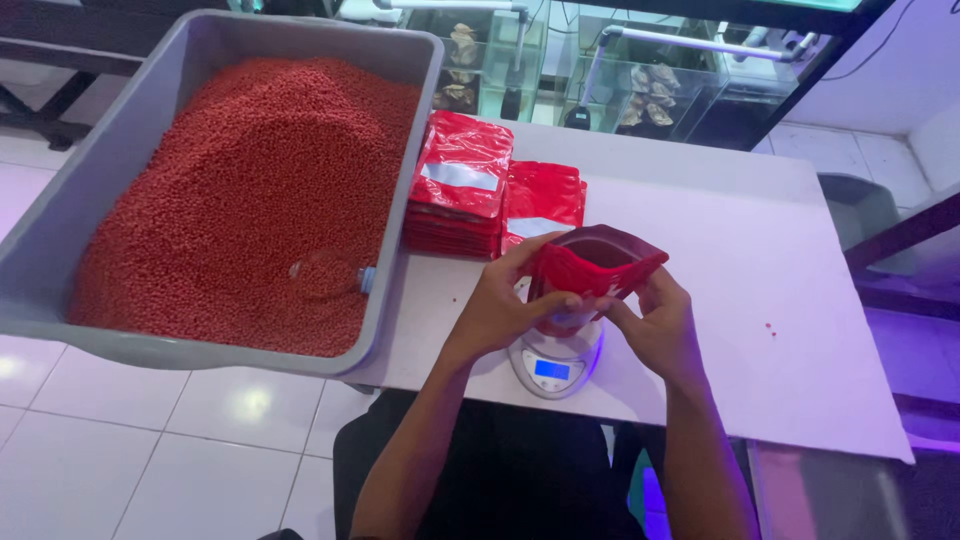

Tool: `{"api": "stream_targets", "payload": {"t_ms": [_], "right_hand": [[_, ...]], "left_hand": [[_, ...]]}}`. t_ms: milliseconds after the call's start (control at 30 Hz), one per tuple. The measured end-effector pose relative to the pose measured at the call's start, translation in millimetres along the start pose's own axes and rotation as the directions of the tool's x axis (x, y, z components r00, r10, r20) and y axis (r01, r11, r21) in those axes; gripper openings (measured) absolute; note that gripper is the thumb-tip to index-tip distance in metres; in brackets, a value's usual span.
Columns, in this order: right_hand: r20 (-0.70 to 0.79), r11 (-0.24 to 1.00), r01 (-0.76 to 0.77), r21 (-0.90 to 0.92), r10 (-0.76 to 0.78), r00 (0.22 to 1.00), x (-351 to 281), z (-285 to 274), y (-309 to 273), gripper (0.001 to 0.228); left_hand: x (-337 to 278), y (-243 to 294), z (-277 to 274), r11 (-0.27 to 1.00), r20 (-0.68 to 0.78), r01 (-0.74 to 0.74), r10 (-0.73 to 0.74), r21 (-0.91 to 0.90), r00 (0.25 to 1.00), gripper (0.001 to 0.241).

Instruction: The person scoops red fish food pellets from a large bin into small red pouches, weighs each pouch on a digital scale, and then places the filled pouches into a separate container.

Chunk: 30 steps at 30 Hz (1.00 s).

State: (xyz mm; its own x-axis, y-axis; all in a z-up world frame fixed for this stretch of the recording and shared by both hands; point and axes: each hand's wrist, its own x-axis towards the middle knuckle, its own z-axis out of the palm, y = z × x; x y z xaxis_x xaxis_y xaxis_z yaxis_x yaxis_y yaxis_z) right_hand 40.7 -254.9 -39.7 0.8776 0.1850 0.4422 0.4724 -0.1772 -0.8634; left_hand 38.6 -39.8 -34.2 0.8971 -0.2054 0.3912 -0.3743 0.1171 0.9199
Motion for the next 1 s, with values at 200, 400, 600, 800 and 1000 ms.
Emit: {"api": "stream_targets", "payload": {"t_ms": [200, 400, 600, 800, 1000], "right_hand": [[-0.082, 0.995, -0.017, -0.099, 0.009, 0.997, -1, -4, 15, 0.028], [0.008, 0.977, 0.162, -0.138, -0.163, 0.987, 5, -2, -14, 0.014], [-0.069, 0.974, 0.208, -0.085, -0.214, 0.974, 7, -8, -7, 0.020], [-0.115, 0.974, 0.164, -0.157, -0.183, 0.976, 9, -8, -13, 0.016], [-0.046, 0.966, 0.246, -0.083, -0.250, 0.967, 13, -4, -14, 0.029]], "left_hand": [[2, -14, 1, 0.996, -0.067, -0.046, 0.051, 0.080, 0.996, 0.049], [6, -10, 1, 0.992, -0.056, -0.127, 0.127, 0.011, 0.990, 0.018], [6, -8, 0, 0.984, -0.027, -0.180, 0.180, -0.011, 0.983, 0.018], [5, -18, -5, 0.979, 0.028, -0.200, 0.200, 0.026, 0.980, 0.020], [8, 4, 2, 0.965, 0.039, -0.256, 0.254, 0.060, 0.966, 0.032]]}}
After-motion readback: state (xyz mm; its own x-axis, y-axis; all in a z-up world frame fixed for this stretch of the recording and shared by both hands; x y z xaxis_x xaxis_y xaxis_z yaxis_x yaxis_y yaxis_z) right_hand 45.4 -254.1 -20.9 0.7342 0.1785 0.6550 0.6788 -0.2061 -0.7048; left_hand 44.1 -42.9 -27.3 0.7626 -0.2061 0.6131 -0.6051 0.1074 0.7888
